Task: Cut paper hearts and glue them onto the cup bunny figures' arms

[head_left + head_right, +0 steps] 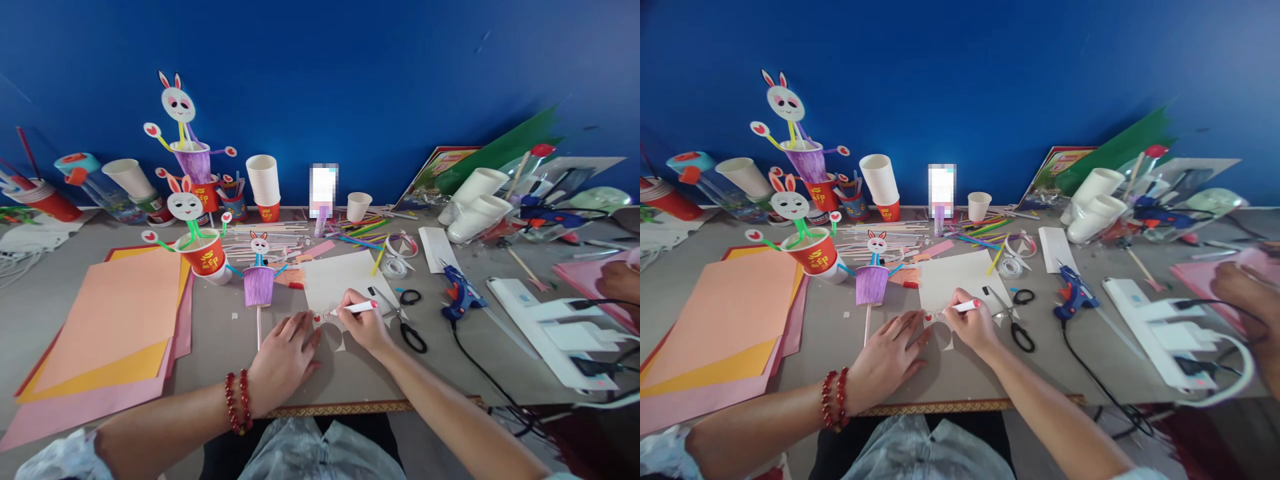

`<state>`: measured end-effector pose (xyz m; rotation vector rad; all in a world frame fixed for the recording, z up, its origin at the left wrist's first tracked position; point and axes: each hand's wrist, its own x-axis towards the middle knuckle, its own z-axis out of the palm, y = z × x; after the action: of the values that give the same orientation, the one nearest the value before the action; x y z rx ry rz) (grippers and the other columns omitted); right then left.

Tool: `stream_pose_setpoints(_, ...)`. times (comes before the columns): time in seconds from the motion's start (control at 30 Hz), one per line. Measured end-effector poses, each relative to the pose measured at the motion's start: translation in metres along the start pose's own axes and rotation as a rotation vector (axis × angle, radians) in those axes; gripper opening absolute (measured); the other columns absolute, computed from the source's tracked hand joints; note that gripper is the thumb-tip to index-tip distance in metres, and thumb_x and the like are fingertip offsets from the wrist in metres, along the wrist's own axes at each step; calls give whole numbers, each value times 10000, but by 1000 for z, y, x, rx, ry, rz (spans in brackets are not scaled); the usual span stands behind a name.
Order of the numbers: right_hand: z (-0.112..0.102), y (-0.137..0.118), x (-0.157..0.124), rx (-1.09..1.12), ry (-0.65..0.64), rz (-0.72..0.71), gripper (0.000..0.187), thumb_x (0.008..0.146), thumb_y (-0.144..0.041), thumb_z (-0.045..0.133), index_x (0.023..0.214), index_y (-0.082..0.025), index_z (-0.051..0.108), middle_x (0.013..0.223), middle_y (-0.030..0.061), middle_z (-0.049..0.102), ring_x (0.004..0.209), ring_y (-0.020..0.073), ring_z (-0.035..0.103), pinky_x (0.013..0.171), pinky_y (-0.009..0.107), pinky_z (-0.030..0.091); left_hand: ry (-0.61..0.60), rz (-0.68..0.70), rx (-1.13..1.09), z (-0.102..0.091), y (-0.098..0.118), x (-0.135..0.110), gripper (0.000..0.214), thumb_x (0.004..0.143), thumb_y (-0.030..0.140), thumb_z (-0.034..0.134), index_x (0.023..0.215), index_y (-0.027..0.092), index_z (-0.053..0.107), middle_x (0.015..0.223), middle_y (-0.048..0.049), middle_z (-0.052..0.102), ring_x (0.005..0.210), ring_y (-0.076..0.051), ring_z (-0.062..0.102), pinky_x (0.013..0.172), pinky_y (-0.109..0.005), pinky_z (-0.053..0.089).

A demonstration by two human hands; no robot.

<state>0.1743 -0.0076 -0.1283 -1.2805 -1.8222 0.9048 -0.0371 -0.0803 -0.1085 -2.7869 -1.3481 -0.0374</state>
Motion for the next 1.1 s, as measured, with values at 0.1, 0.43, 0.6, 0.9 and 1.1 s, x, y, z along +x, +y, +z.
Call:
stream_pose_setpoints(0.1,0,0,0,-3,-4,-7,185,822,-209,537,653,-234,467,532,-59,462,482,122,415,482,245,313,-1,-2,2,0,0,0,550,975,531,454,1380,175,561,1491,-165,498,1341,-290,457,1069,-408,382)
stream_pose_setpoints(0.43,-1,-2,-2,80,48,-19,192,834,-218,541,658,-233,467,541,-53,459,482,120,412,469,245,301,-4,-5,-11,1,1,0,555,965,531,480,1383,173,550,1501,-164,486,1357,-300,447,1079,-417,383)
stream_pose_setpoints(0.6,1,-3,-1,51,-30,-39,190,850,-222,548,673,-229,479,548,-56,472,485,117,407,479,242,313,-5,-7,-17,0,0,1,561,964,532,482,1390,173,543,1495,-167,492,1358,-298,445,1083,-415,382)
stream_pose_setpoints(0.9,3,2,0,44,-61,-35,182,863,-225,541,691,-227,480,566,-51,503,503,122,440,499,240,333,13,2,0,3,0,-1,567,971,543,455,1396,176,536,1496,-163,489,1357,-298,446,1080,-421,381)
stream_pose_setpoints(1.1,3,3,0,26,-74,-17,188,864,-230,544,692,-231,470,553,-55,493,491,121,425,489,239,315,11,-2,5,3,0,0,560,971,538,462,1390,175,544,1494,-159,496,1351,-298,458,1072,-414,390)
